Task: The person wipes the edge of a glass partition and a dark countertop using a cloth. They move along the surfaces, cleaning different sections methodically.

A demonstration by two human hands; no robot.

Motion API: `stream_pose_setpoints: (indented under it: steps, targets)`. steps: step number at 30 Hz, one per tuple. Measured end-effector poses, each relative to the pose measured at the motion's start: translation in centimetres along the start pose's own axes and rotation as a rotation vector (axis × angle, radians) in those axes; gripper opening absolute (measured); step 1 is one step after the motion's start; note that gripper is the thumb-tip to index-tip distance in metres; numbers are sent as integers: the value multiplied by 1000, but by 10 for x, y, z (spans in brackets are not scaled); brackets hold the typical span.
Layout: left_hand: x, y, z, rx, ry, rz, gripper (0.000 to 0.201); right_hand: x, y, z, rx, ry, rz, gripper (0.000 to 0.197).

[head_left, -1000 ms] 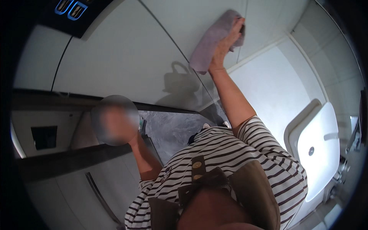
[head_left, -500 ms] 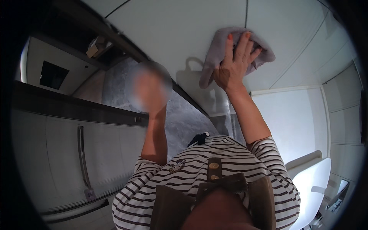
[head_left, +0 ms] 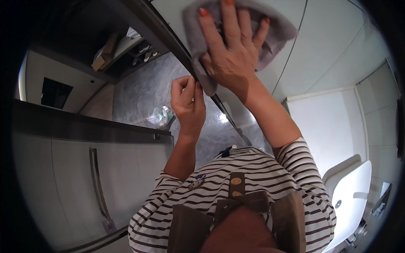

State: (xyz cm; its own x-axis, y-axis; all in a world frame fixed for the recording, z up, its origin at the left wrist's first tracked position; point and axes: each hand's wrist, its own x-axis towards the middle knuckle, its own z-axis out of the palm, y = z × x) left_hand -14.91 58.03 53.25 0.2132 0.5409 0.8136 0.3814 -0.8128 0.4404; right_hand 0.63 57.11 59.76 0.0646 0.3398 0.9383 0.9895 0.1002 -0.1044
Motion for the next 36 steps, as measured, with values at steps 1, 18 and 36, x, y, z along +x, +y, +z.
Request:
stream_pose_setpoints:
  steps: [1,18,36]
  targets:
    - [1,5,3,-54,-13,-36,17,4,-2,6,35,72,15,66]
    - [5,-1,11,-150,-109,55,14,-71,4,40,-54,142,-33,43]
    - [2,-12,12,23,-99,123,20,-172,69,40,65,256,495,75]
